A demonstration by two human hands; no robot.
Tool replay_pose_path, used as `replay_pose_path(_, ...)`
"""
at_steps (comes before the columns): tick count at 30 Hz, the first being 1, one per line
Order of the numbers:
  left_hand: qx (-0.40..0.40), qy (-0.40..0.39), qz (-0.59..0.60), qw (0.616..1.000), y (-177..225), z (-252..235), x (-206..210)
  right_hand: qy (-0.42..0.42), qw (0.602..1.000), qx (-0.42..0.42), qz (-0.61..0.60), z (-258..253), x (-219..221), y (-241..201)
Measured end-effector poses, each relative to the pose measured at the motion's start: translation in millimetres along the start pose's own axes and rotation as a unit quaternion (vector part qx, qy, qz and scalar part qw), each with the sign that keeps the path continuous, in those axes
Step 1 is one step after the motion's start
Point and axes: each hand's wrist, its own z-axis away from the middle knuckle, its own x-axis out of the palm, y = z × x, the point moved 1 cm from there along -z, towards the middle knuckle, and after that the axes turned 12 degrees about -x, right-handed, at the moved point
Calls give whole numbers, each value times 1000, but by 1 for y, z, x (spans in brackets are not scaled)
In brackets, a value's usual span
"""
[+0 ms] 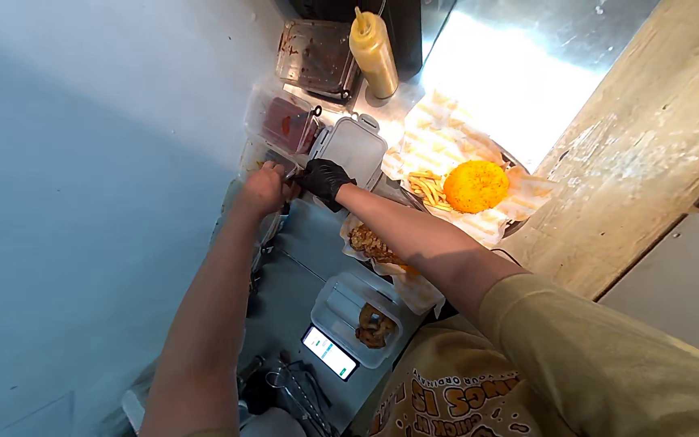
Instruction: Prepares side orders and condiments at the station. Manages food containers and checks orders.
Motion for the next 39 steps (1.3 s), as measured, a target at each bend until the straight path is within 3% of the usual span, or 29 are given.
replay_pose_path(6,-6,20,-37,999,-2,9,-3,36,993,65,-86,-18,10,-10)
replay_pose_path(12,33,228,-13,973,-41,43,-29,8,992,86,-87,0,-3,-31)
replay_pose_path(15,-43,253,6,967,-60,57,-44,27,993,77,-89,-3,4,-18)
replay_pose_path(18,-104,258,38,960,-81,63,-52,40,992,73,-93,-7,12,-4)
replay_pose_path(23,-126,229,76,962,-90,67,-60,43,991,85,-99,-5,16,1)
replay_pose_path(28,-105,177,91,974,-72,38,-27,54,985,76,-147,-1,20,6)
replay_pose_path(33,-120,201,164,958,-66,24,0,3,992,58,-114,25,5,1)
replay_pose_path(36,-144,210,272,928,-56,72,15,-50,991,69,-99,43,11,-13)
replay_pose_path(39,-160,107,356,914,-36,166,64,-87,977,101,-165,46,34,-32)
